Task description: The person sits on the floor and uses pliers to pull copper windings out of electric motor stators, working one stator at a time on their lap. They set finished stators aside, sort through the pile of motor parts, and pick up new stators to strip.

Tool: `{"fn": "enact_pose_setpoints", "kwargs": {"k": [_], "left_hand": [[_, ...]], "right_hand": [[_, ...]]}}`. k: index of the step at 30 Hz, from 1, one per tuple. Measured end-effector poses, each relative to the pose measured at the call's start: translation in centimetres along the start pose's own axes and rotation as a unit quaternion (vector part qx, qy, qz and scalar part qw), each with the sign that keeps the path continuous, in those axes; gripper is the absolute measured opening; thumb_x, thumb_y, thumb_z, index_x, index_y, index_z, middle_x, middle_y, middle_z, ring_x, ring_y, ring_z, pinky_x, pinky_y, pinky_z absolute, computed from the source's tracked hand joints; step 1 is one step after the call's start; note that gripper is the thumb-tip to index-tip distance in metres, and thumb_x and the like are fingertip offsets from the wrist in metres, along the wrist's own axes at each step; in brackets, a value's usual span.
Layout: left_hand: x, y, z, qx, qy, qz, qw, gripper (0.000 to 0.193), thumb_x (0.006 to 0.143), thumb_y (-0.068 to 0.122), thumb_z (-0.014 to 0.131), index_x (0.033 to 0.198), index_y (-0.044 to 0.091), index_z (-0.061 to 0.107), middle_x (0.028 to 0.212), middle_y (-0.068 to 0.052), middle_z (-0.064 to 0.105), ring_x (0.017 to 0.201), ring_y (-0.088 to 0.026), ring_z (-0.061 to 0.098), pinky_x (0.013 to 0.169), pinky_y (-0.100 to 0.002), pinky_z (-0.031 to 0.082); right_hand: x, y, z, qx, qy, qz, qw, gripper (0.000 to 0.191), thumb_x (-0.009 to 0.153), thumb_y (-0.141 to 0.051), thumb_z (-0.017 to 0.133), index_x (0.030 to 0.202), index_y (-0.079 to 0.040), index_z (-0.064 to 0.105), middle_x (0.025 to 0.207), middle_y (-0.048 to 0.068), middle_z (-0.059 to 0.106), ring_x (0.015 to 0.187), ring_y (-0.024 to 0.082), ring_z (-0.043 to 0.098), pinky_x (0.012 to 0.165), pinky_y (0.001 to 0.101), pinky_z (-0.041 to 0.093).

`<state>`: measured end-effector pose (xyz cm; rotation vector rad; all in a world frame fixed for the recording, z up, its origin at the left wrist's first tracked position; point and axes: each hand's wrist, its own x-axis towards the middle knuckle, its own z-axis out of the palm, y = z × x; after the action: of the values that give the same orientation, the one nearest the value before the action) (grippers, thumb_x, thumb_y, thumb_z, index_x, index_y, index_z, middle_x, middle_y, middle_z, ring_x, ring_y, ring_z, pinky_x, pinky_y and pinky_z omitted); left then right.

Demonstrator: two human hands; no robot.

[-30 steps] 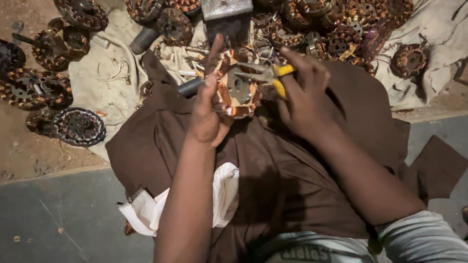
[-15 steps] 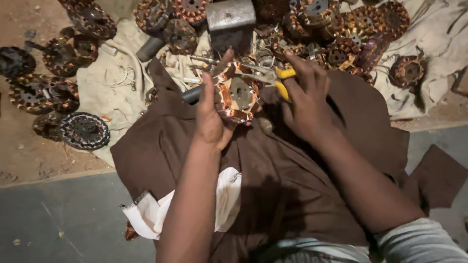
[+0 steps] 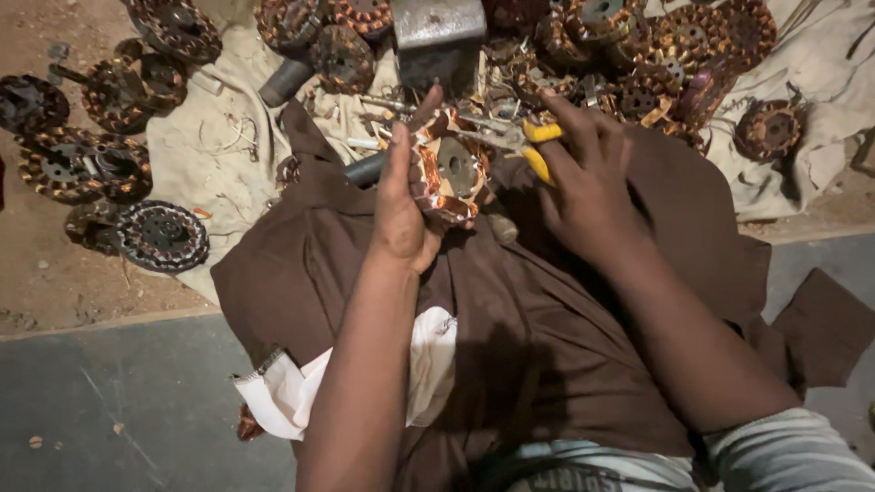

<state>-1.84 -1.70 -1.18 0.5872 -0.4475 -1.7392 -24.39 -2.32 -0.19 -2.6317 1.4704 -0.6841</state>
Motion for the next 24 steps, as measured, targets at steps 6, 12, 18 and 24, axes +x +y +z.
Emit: {"fn": "enact_pose_setpoints", "kwargs": {"k": [6, 12, 18, 24], "left_hand": [[0.2, 0.0, 0.1, 0.024, 0.007, 0.010, 1.000, 0.063, 0.110, 0.048, 0.044, 0.162, 0.014, 0.040, 0.142, -0.015, 0.060, 0.113, -0.025, 0.067, 0.091, -0.040, 0.059], [0.7, -0.3, -0.2, 0.055, 0.019, 0.017, 0.998, 0.063, 0.109, 0.044, 0.046, 0.161, 0.012, 0.039, 0.157, -0.010, 0.050, 0.139, -0.024, 0.055, 0.115, -0.039, 0.048], [0.7, -0.2, -0.5, 0.154, 0.025, 0.046, 0.987, 0.063, 0.107, 0.043, 0.048, 0.160, 0.009, 0.042, 0.166, -0.007, 0.043, 0.153, -0.021, 0.041, 0.124, -0.036, 0.035], [0.5, 0.2, -0.3, 0.091, -0.024, 0.044, 0.995, 0.063, 0.106, 0.037, 0.051, 0.161, 0.008, 0.043, 0.163, -0.005, 0.048, 0.146, -0.018, 0.052, 0.121, -0.035, 0.045]], "right_hand": [[-0.1, 0.1, -0.2, -0.003, -0.001, -0.001, 1.000, 0.040, 0.088, -0.005, 0.075, 0.127, -0.005, 0.065, 0.167, 0.009, 0.036, 0.142, 0.039, 0.037, 0.116, 0.0546, 0.033], [-0.1, 0.2, 0.0, 0.001, -0.010, -0.003, 1.000, 0.037, 0.084, -0.003, 0.075, 0.120, -0.004, 0.066, 0.167, 0.009, 0.036, 0.140, 0.038, 0.038, 0.110, 0.0541, 0.035], [-0.2, -0.7, -0.3, -0.029, -0.012, -0.003, 1.000, 0.039, 0.087, -0.012, 0.082, 0.122, -0.004, 0.068, 0.153, 0.008, 0.049, 0.128, 0.037, 0.049, 0.099, 0.0532, 0.039], [-0.2, -0.7, -0.1, 0.100, 0.004, 0.010, 0.995, 0.030, 0.094, -0.021, 0.084, 0.111, 0.001, 0.072, 0.120, 0.014, 0.066, 0.097, 0.033, 0.067, 0.084, 0.0401, 0.055]]}}
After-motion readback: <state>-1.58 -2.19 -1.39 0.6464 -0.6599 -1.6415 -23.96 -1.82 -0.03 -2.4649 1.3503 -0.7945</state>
